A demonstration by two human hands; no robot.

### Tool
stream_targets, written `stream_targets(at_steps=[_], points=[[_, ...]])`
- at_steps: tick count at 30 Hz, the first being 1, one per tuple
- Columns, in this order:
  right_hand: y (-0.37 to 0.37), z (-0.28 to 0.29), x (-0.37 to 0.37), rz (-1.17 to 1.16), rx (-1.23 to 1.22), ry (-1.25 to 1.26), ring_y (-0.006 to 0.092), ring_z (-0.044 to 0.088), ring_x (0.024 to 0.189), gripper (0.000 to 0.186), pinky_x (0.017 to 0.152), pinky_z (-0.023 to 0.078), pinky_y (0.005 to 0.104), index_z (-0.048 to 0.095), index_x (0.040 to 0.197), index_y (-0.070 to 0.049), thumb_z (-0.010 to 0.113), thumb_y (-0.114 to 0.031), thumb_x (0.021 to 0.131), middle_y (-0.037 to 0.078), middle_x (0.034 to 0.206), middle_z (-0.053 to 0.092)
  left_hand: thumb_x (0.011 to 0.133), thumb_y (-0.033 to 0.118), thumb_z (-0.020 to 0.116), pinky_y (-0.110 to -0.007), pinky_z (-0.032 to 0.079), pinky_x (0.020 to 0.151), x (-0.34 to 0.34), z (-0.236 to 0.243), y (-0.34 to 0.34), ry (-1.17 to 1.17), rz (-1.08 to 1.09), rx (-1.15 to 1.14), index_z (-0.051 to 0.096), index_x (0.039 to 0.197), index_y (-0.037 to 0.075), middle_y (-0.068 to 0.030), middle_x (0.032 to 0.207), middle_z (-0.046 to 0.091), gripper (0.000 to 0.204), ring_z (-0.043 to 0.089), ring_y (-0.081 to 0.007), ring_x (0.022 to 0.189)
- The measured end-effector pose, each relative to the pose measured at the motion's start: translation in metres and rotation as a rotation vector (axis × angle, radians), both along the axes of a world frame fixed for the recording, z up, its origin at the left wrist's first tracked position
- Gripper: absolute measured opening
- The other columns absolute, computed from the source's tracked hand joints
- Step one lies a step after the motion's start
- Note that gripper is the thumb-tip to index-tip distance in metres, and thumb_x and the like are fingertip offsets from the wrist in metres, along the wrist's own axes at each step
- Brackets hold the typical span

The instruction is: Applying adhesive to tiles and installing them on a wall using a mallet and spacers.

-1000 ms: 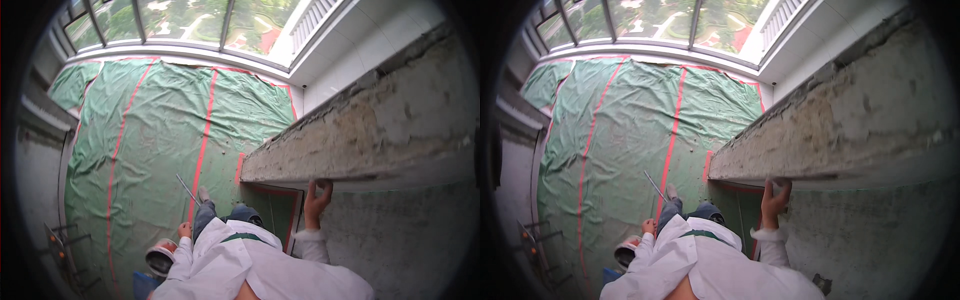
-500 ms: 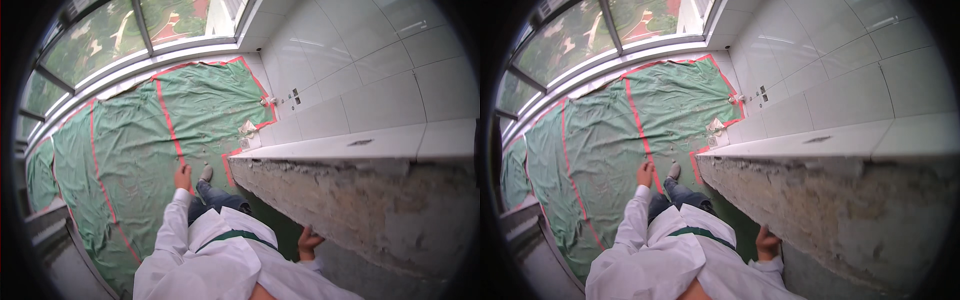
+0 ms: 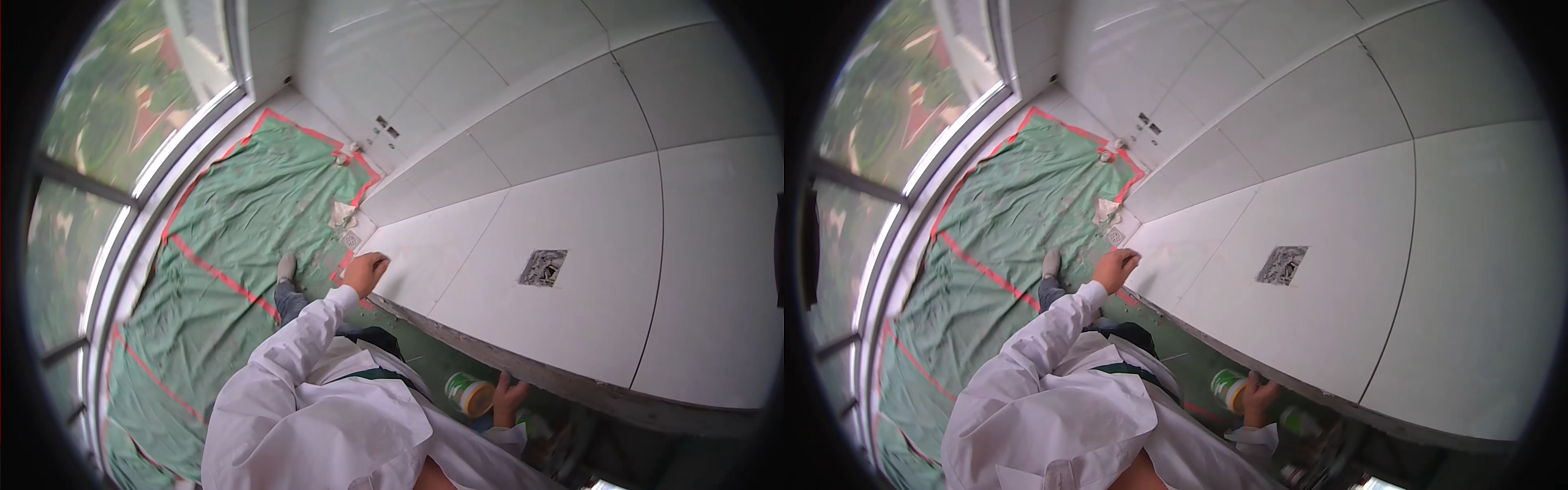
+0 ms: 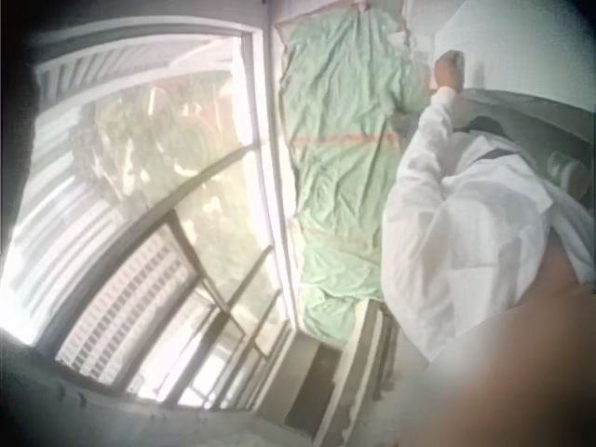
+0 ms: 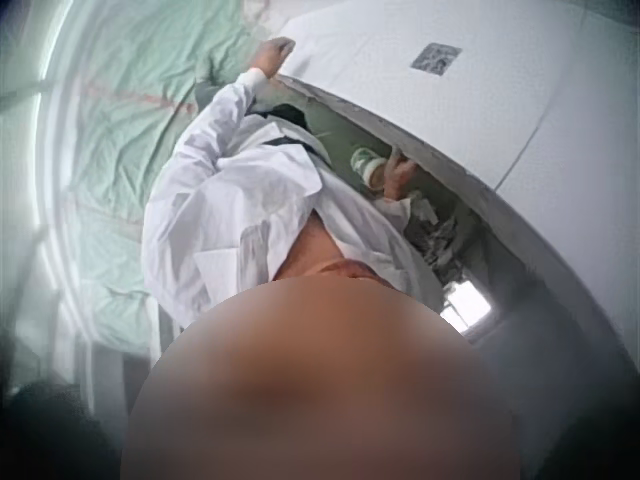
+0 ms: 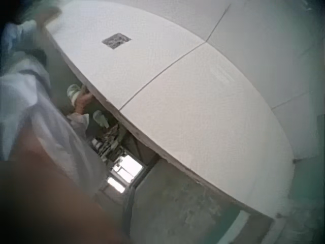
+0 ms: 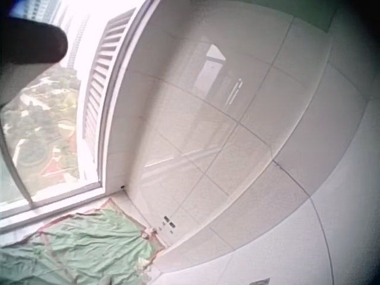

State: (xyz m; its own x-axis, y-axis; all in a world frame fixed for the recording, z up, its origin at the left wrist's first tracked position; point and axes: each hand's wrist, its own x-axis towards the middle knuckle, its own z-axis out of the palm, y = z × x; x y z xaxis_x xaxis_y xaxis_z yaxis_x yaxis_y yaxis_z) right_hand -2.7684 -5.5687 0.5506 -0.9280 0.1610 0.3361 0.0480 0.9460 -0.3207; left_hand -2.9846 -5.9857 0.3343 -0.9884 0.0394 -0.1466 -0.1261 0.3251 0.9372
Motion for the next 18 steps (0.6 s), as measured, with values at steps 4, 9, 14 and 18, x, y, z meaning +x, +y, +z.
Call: stream_targets(at_steps=[4, 9, 14, 18], points=[[-0.017, -0.003, 0.010, -0.170, -0.030, 0.035, 0.0458, 0.065, 0.125, 0.056, 0.111, 0.048, 0.0525, 0.060, 0.137, 0.011, 0.074, -0.031, 0.103, 0.031, 0.131, 0.069, 0.103, 0.028, 0.069, -0.047, 0.059, 0.087, -0.107, 0.071, 0.031, 0.245, -0.221, 0.106, 0.079, 0.111, 0.008, -0.0152, 0.106, 0.078, 0.024, 0.074, -0.0375, 0.098], [-0.071, -0.005, 0.014, -0.404, -0.197, -0.023, 0.0367, 0.069, 0.123, 0.051, 0.106, 0.053, 0.0467, 0.059, 0.139, 0.012, 0.063, -0.032, 0.112, 0.029, 0.135, 0.069, 0.103, 0.023, 0.071, -0.044, 0.060, 0.079, -0.224, 0.125, 0.060, 0.426, -0.309, 0.173, 0.079, 0.113, 0.005, -0.0152, 0.103, 0.077, 0.022, 0.075, -0.0338, 0.086], [-0.088, -0.006, 0.039, -0.629, -0.116, 0.045, 0.0380, 0.070, 0.126, 0.049, 0.105, 0.055, 0.0475, 0.065, 0.133, 0.013, 0.061, -0.032, 0.113, 0.032, 0.129, 0.071, 0.105, 0.024, 0.069, -0.042, 0.060, 0.074, -0.298, 0.138, 0.061, 0.463, -0.092, 0.153, 0.079, 0.111, 0.004, -0.0139, 0.099, 0.077, 0.023, 0.075, -0.0280, 0.081], [-0.126, -0.017, 0.017, -0.685, -0.060, 0.105, 0.0475, 0.070, 0.111, 0.047, 0.097, 0.055, 0.0525, 0.063, 0.130, 0.015, 0.061, -0.029, 0.111, 0.034, 0.121, 0.071, 0.107, 0.027, 0.067, -0.041, 0.063, 0.072, -0.329, 0.138, 0.061, -0.031, -0.012, 0.603, 0.075, 0.112, -0.003, -0.0145, 0.095, 0.076, 0.032, 0.075, -0.0237, 0.080]])
